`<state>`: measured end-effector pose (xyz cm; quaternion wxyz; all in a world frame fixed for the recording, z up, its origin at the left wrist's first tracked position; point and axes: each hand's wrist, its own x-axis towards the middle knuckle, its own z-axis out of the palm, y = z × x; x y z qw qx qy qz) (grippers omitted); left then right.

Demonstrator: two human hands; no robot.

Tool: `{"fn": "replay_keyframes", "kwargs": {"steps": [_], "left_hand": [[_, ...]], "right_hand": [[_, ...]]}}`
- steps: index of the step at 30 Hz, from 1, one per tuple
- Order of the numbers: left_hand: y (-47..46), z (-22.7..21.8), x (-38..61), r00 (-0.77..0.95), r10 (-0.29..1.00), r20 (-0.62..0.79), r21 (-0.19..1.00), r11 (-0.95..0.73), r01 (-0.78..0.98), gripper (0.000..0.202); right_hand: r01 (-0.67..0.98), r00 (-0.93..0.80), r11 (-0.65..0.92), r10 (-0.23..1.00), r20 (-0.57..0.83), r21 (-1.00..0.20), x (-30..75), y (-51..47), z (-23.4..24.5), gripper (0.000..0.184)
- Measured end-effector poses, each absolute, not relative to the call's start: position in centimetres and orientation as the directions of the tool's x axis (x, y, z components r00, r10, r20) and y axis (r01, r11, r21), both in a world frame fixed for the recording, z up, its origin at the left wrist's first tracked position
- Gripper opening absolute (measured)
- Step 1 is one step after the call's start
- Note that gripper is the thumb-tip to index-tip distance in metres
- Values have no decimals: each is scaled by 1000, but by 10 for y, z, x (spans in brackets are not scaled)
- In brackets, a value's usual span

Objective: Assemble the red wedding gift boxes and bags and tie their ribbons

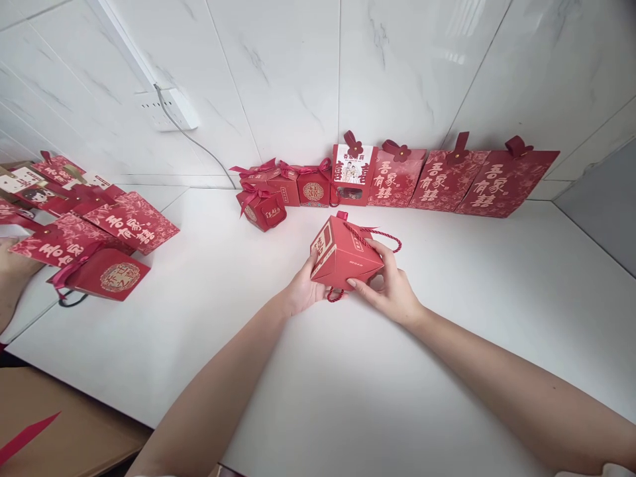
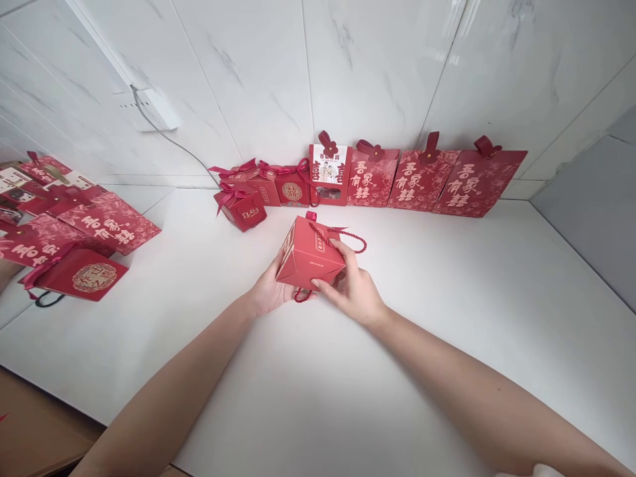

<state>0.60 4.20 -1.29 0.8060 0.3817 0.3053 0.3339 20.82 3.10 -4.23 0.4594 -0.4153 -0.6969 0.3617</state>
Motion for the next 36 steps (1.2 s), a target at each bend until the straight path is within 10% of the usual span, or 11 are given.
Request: {"fn": "replay_keyframes", "kwargs": {"steps": [36], "left_hand": [[42,-11,5,555,782,-283,839,482,-251,79]], "right_hand": [[224,-335,369,898,284,-902,213,33,-45,55]]}}
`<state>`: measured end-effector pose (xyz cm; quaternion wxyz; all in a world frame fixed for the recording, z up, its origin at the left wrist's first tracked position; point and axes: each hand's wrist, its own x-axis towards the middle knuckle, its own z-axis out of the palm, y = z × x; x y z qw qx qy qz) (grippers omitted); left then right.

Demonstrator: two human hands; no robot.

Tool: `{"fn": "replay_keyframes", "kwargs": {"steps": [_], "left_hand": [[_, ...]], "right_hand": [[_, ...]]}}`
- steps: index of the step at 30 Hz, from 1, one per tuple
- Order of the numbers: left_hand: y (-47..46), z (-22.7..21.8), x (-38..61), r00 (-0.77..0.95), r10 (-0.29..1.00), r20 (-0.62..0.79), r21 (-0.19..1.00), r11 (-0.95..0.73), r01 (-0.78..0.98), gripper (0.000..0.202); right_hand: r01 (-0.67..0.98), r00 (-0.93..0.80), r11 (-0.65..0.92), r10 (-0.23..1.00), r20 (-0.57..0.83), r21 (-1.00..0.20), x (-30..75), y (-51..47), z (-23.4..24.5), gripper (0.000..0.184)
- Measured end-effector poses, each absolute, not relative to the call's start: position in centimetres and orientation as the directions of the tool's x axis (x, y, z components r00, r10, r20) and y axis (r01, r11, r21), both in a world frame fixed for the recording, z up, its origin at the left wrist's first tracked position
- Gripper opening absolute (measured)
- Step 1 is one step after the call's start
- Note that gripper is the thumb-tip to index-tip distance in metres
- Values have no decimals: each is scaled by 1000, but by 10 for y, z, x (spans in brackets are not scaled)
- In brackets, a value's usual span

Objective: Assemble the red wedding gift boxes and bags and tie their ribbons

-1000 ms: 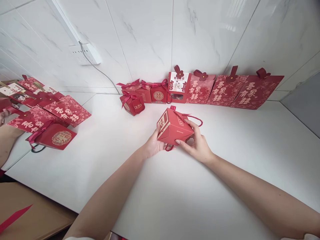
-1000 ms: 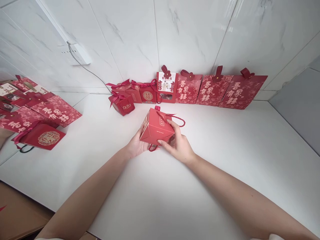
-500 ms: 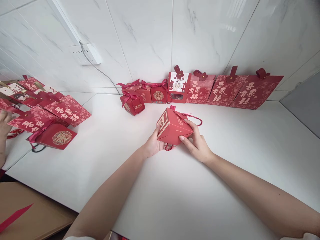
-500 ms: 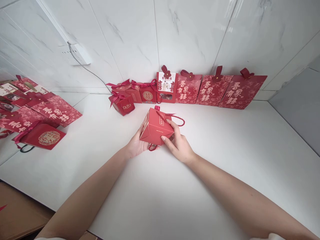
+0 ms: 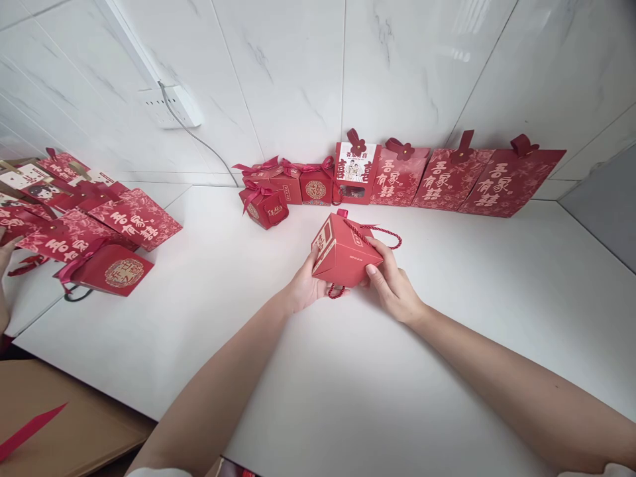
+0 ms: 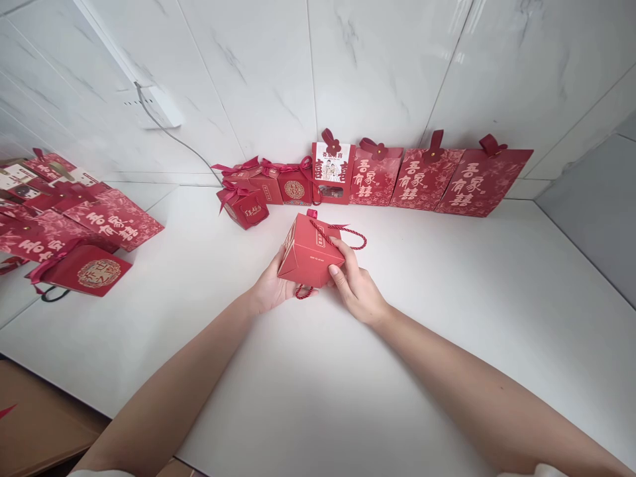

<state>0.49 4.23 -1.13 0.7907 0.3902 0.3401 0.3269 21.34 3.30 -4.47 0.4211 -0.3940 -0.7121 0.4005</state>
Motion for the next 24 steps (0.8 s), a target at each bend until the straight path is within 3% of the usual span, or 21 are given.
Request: {"fn": "replay_keyframes", "kwargs": {"steps": [5,11,24], "left_hand": [[42,-12,6,548,787,-282,844,475,-247,82],[44,-21,1,585,776,-236,833,472,-290,73],[46,-21,-3,622,747,-235,835,482,-264,74]], "right_hand": [[221,-325,400,890,320,-889,214,32,-43,52],[327,-212,445,894,394,-834,211,33,-46,75],[372,-166,466,884,436,-803,210,32,-46,70]]}}
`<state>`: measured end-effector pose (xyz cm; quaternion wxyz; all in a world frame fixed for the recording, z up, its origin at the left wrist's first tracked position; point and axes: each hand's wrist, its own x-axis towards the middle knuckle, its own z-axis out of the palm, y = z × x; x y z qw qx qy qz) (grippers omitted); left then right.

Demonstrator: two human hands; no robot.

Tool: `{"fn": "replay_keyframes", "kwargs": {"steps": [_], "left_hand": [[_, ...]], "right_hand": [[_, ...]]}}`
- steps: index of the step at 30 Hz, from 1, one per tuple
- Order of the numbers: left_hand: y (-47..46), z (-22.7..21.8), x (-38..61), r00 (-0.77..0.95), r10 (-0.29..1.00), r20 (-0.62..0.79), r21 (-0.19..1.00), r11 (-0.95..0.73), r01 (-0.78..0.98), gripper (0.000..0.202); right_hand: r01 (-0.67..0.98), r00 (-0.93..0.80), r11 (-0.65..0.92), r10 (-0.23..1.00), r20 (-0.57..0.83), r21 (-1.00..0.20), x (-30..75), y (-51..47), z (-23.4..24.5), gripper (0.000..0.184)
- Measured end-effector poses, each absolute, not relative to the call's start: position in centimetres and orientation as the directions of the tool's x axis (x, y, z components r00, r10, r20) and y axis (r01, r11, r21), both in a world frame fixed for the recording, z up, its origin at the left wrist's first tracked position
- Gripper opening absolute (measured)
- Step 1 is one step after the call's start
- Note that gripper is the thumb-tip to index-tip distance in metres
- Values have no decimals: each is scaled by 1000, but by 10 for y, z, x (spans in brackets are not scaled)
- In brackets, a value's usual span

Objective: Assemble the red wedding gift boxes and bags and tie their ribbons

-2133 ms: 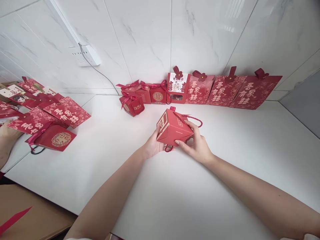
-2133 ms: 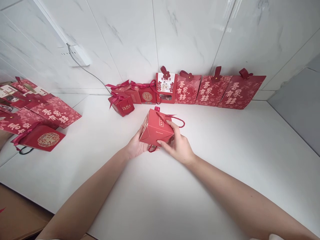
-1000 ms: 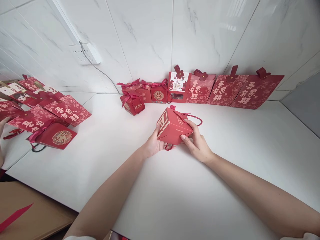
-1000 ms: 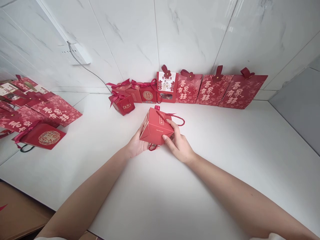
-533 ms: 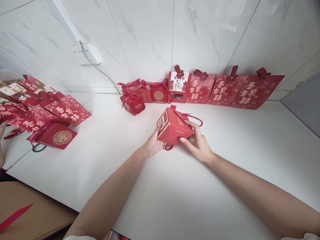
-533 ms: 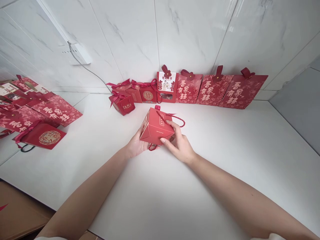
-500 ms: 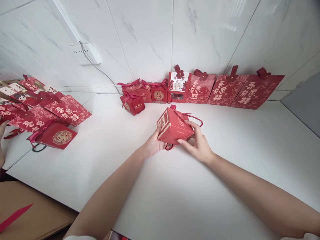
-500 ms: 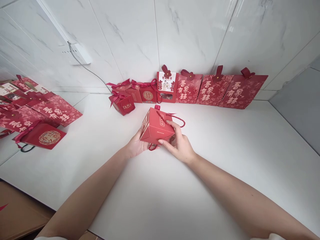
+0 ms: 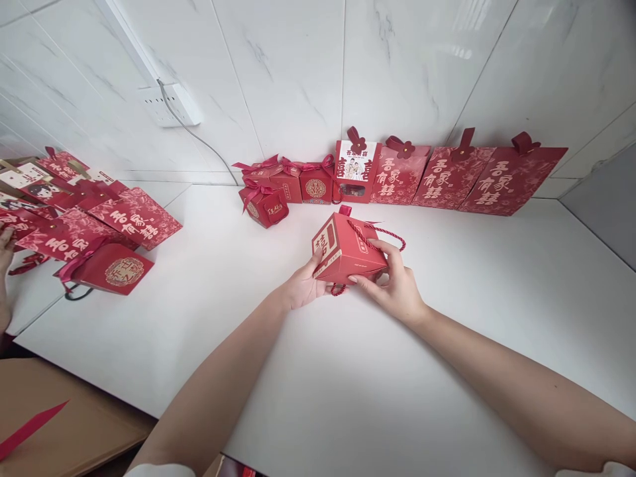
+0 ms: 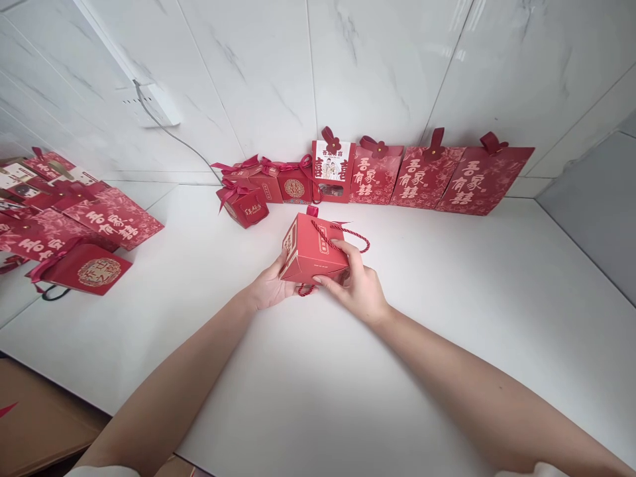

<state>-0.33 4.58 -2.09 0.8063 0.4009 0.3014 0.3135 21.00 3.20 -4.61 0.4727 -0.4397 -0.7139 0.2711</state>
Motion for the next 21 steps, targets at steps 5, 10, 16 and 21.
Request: {"fn": "replay_keyframes", "kwargs": {"steps": [5,10,16,21], "left_hand": [[46,-21,-5,523,816,-244,720,514,-466,48],[43,-17,-4,373,903,-215,741,400,-540,43],[38,-9,-3,394,909,-135,810,330,-484,42],[38,-8,-3,428,899,-91,826,308,-471,44]], "right_hand": [[384,-248,594,803,541,-707,212,33,-48,58],[381,-445,784,620,646,-490,211,31,-47,44],[371,-522,840,541,660,-396,209,27,-46,42],[319,-525,881,472,708,-350,210,27,-44,53]]}}
